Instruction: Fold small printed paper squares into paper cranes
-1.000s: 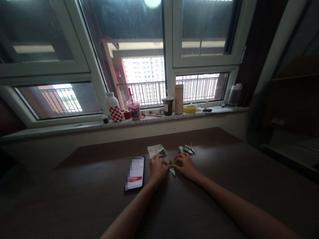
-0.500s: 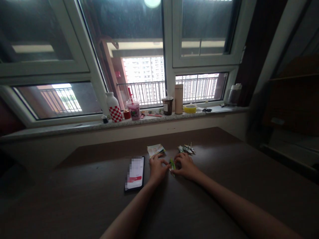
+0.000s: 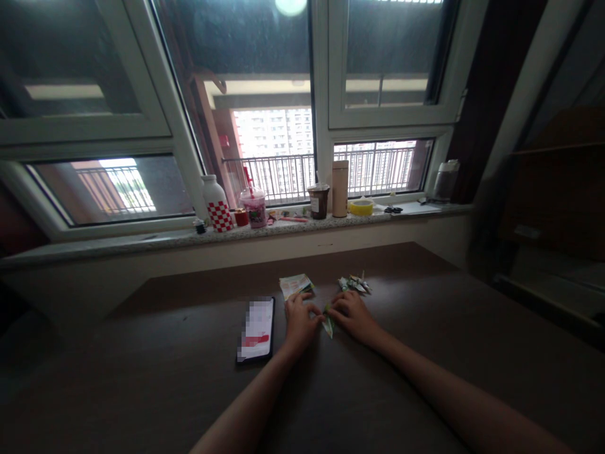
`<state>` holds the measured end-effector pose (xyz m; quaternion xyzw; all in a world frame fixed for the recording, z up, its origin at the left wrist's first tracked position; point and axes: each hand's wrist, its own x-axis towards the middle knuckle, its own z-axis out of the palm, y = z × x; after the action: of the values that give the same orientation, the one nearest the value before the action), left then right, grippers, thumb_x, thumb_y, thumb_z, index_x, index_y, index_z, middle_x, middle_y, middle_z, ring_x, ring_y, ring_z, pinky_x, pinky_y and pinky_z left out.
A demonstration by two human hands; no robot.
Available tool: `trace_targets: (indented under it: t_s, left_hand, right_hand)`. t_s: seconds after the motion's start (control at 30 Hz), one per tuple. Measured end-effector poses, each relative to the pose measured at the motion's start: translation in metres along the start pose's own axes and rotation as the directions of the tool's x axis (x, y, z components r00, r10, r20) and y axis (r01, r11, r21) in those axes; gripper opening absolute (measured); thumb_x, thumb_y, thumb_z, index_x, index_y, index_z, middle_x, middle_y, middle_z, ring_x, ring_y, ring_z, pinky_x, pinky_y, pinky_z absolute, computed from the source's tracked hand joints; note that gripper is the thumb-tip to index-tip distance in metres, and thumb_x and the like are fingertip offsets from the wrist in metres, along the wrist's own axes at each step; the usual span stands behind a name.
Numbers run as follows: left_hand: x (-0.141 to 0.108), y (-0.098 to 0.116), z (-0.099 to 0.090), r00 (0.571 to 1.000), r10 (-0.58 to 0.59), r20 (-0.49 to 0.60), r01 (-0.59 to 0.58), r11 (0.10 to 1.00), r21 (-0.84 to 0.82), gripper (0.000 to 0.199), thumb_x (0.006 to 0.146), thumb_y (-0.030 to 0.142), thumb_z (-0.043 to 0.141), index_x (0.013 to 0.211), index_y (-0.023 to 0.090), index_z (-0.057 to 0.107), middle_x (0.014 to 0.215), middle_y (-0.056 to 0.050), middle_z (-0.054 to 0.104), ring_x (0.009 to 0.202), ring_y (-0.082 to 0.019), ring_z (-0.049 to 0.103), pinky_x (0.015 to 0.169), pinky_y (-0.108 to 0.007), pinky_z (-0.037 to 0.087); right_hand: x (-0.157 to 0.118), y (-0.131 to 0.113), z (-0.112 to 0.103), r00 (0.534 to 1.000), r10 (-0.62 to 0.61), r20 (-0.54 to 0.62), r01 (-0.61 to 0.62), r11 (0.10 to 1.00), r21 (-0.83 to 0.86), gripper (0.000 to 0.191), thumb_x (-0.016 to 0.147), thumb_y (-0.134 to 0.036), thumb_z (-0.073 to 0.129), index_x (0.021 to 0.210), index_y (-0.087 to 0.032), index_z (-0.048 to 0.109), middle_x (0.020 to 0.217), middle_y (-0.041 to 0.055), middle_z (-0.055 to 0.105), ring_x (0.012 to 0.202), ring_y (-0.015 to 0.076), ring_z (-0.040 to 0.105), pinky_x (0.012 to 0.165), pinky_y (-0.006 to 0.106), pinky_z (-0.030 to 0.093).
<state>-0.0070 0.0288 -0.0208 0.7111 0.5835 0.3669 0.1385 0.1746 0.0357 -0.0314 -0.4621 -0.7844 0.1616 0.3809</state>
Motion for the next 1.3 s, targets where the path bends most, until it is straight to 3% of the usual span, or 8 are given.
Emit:
trace_targets:
  t_s: [0.17, 0.43, 0.73, 1.0, 1.3]
  left_hand:
    - [-0.002, 0.003, 0.0, 0.999, 0.036, 0.033, -0.035, 0.999, -0.005, 0.01, 0.067, 0.014, 0.078, 0.064, 0.024, 0.074, 0.124, -0.004, 0.061, 0.127, -0.028, 0.039, 0.111, -0.047, 0.03]
    - [-0.001, 0.002, 0.001, 0.997, 0.07, 0.042, -0.069, 0.997, -0.015, 0.005, 0.069, 0.022, 0.079, 0.072, 0.026, 0.077, 0.125, -0.004, 0.061, 0.128, -0.027, 0.039, 0.111, -0.048, 0.029]
    - [-0.004, 0.007, -0.001, 0.996, 0.089, 0.021, -0.088, 0.996, -0.01, 0.003, 0.073, 0.023, 0.074, 0.072, 0.025, 0.075, 0.124, -0.004, 0.059, 0.125, -0.026, 0.042, 0.111, -0.047, 0.029]
    - [-0.004, 0.008, -0.002, 0.997, 0.071, 0.037, -0.071, 0.997, -0.015, 0.003, 0.072, 0.024, 0.075, 0.072, 0.026, 0.075, 0.125, -0.004, 0.059, 0.125, -0.026, 0.043, 0.111, -0.047, 0.03]
    - [-0.004, 0.009, -0.002, 0.996, 0.072, 0.044, -0.072, 0.997, -0.009, 0.003, 0.073, 0.024, 0.074, 0.074, 0.026, 0.075, 0.126, -0.004, 0.059, 0.126, -0.026, 0.043, 0.11, -0.047, 0.029]
  right_hand:
    - [0.006, 0.007, 0.003, 0.998, -0.029, -0.06, 0.035, 0.994, 0.102, 0.018, 0.079, -0.039, 0.072, 0.085, -0.021, 0.072, 0.1, 0.006, 0.066, 0.105, 0.0225, 0.054, 0.098, 0.038, 0.038]
    - [0.01, 0.015, 0.005, 0.998, 0.011, -0.059, -0.001, 0.984, 0.18, 0.017, 0.078, -0.036, 0.073, 0.072, -0.02, 0.071, 0.094, 0.0055, 0.066, 0.103, 0.0225, 0.054, 0.096, 0.038, 0.038]
    - [0.011, 0.015, 0.008, 0.989, 0.122, -0.087, -0.107, 0.981, 0.162, 0.015, 0.077, -0.035, 0.072, 0.07, -0.022, 0.074, 0.089, 0.0058, 0.063, 0.103, 0.0246, 0.051, 0.097, 0.039, 0.037]
    - [0.01, 0.011, 0.003, 0.982, 0.112, -0.151, -0.08, 0.976, 0.201, 0.018, 0.08, -0.038, 0.067, 0.072, -0.022, 0.071, 0.095, 0.0067, 0.064, 0.105, 0.025, 0.052, 0.1, 0.042, 0.036]
    - [0.009, 0.008, 0.003, 0.989, 0.078, -0.125, -0.055, 0.983, 0.177, 0.02, 0.083, -0.035, 0.064, 0.068, -0.023, 0.067, 0.093, 0.0052, 0.063, 0.104, 0.0246, 0.05, 0.1, 0.042, 0.035]
